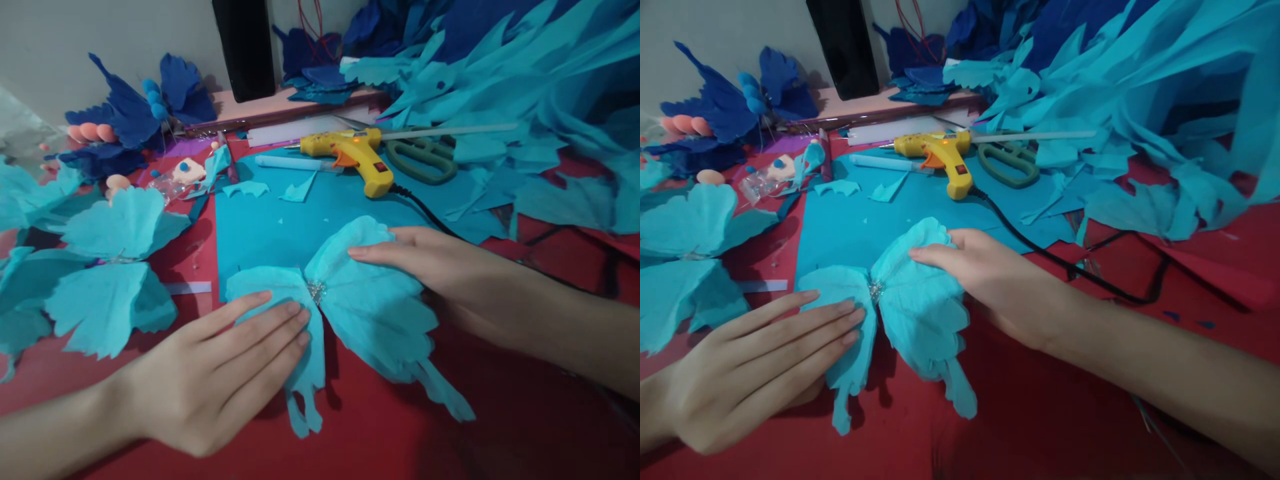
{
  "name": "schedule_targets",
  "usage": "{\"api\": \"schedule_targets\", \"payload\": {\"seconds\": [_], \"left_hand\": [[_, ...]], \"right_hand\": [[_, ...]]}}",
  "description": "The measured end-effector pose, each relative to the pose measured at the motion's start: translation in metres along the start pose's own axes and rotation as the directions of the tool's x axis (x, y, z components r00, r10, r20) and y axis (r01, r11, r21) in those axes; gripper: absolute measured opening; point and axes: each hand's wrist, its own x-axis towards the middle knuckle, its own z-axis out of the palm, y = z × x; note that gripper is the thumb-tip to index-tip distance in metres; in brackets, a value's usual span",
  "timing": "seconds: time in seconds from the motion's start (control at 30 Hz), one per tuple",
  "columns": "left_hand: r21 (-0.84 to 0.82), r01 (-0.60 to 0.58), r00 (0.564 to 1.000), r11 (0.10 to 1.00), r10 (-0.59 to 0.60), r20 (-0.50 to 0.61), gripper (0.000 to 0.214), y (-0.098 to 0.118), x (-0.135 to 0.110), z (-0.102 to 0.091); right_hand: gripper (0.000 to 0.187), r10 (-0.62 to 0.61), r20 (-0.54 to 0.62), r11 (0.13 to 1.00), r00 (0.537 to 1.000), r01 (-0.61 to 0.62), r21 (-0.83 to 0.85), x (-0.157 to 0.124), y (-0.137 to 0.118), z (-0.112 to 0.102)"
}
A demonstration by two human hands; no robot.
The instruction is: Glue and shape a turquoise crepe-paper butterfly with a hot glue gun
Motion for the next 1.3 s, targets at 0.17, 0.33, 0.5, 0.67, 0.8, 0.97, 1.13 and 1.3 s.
{"api": "schedule_targets", "payload": {"seconds": [0.17,0.33,0.5,0.67,0.8,0.97,1.13,1.3], "left_hand": [[-0.011,0.007,1.000,1.000,-0.007,-0.010,0.034,-0.0004,0.0002,0.0004],[-0.004,0.003,1.000,1.000,-0.003,-0.012,0.032,-0.0017,0.0002,0.0010],[-0.008,0.009,1.000,1.000,-0.009,-0.007,0.032,-0.0017,0.0007,0.0013],[0.011,-0.001,1.000,1.000,0.001,-0.005,0.031,-0.0011,0.0010,0.0006],[0.040,-0.018,1.000,0.999,0.019,-0.025,0.031,-0.0018,0.0019,0.0014],[0.041,-0.016,0.999,0.999,0.018,-0.042,0.030,-0.0027,0.0043,0.0029],[0.041,0.002,0.999,0.999,-0.001,-0.035,0.030,-0.0014,0.0042,0.0026],[0.044,0.003,0.999,0.999,-0.001,-0.044,0.028,-0.0008,0.0029,0.0029]], "right_hand": [[0.034,0.021,-0.007,0.998,1.000,-0.021,0.058,0.0009,0.0016,-0.0011],[0.033,-0.014,0.028,0.996,1.000,0.012,0.088,0.0000,0.0024,-0.0010],[0.035,0.012,-0.069,0.999,0.998,-0.009,0.044,-0.0018,0.0011,0.0009],[0.037,0.005,-0.095,1.000,0.995,-0.007,-0.019,-0.0022,0.0019,-0.0006],[0.033,-0.081,0.007,0.996,0.997,0.082,-0.025,-0.0018,0.0024,-0.0013],[0.030,-0.116,0.079,0.993,0.990,0.119,-0.027,-0.0020,0.0015,0.0013],[0.028,-0.128,0.070,0.991,0.989,0.130,-0.023,-0.0012,0.0039,0.0006],[0.026,-0.124,0.087,0.992,0.989,0.125,-0.011,-0.0021,0.0041,-0.0008]]}}
